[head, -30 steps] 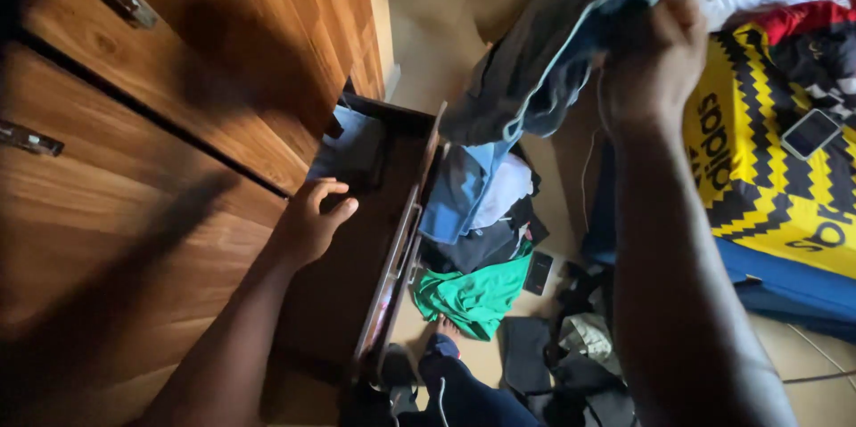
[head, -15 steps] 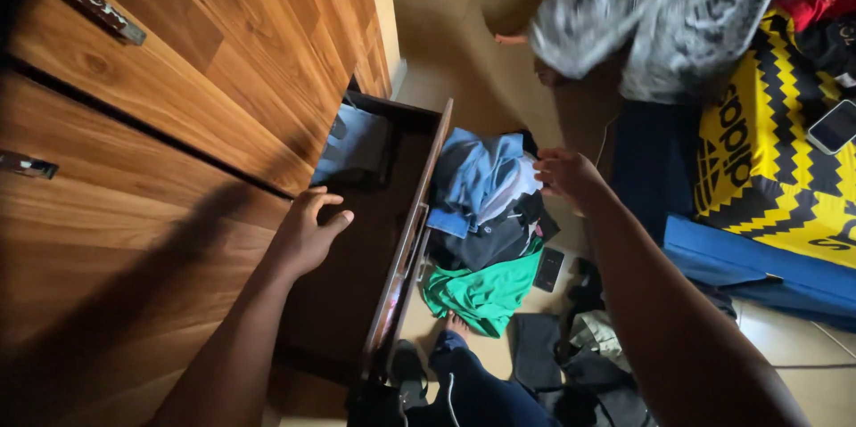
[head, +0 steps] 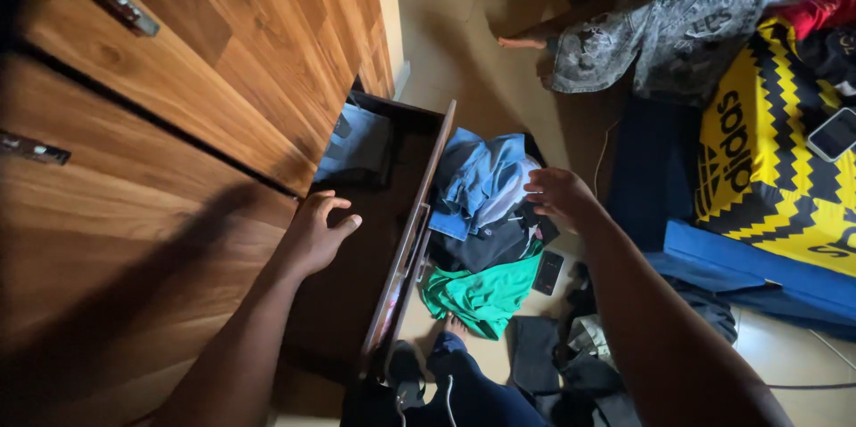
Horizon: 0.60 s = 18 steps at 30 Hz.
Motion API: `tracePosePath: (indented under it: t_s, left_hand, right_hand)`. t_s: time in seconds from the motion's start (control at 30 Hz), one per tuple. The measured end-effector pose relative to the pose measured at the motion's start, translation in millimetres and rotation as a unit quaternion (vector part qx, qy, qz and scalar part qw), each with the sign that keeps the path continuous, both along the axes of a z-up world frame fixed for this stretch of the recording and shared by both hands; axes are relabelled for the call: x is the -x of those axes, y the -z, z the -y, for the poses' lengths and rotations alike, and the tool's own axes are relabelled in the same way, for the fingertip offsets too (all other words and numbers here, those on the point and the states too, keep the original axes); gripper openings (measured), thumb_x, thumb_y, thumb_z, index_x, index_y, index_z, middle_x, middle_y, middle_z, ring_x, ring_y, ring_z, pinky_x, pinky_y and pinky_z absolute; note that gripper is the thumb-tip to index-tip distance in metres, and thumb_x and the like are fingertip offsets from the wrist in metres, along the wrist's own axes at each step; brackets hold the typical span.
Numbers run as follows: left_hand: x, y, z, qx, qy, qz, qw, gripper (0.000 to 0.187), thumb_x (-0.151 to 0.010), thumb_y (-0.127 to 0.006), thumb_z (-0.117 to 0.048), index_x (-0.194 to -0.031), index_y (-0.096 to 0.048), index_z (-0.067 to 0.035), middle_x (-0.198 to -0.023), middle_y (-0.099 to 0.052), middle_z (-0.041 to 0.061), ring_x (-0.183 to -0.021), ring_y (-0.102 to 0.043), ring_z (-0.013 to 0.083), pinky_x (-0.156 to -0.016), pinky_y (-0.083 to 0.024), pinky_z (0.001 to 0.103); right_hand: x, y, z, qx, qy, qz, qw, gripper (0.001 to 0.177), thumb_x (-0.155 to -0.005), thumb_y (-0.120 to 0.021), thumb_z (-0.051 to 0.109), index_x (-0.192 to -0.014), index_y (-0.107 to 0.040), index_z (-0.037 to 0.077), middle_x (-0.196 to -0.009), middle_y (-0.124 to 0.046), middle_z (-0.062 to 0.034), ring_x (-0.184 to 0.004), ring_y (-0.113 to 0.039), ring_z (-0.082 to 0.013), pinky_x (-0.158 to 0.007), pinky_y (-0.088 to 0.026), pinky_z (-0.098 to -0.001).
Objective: Sort and organize pairs of denim jeans and clothes from a wooden dresser drawer.
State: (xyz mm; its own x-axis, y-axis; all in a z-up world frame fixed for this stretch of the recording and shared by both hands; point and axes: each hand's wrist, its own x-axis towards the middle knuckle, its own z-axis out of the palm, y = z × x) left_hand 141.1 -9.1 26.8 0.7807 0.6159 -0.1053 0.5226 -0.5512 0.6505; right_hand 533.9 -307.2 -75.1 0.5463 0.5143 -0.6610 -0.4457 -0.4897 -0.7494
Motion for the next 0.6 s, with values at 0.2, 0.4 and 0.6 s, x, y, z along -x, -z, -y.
tracePosePath:
  t_s: [0.2, 0.4, 0.6]
  left_hand:
    - [19, 4, -2, 0.003, -0.007, -0.001, 1.000, 0.048, -0.087, -0.074, -0.039, -0.119, -0.068, -0.004, -0.147, -0.050, 0.022, -0.139, -0.045, 0.0356, -0.114, -0.035, 0.043]
    - [47, 12, -19, -0.009, 0.002, 0.005, 1.000, 0.048, -0.087, -0.075, -0.040, -0.117, -0.069, -0.003, -0.145, -0.052, 0.022, -0.140, -0.046, 0.0347, -0.115, -0.036, 0.042]
    - [77, 17, -44, -0.012, 0.032, 0.035, 0.999, 0.045, -0.087, -0.075, -0.038, -0.115, -0.070, -0.003, -0.144, -0.055, 0.022, -0.140, -0.047, 0.0350, -0.116, -0.035, 0.042]
  right_hand:
    - [35, -25, -28, 0.019, -0.044, 0.027, 0.998, 0.035, -0.097, -0.061, 0.036, -0.123, -0.064, 0.013, -0.114, -0.072, -0.0075, -0.103, -0.068, -0.0234, -0.085, -0.052, -0.0424]
    - [52, -17, -46, 0.010, -0.048, 0.050, 0.998, 0.025, -0.096, -0.061, 0.028, -0.115, -0.067, 0.014, -0.108, -0.073, -0.0071, -0.095, -0.071, -0.0214, -0.074, -0.054, -0.0384]
    - [78, -20, -39, -0.118, -0.087, 0.016, 0.989, 0.022, -0.097, -0.058, 0.023, -0.116, -0.063, 0.013, -0.111, -0.073, -0.0052, -0.096, -0.072, -0.0208, -0.072, -0.055, -0.0388]
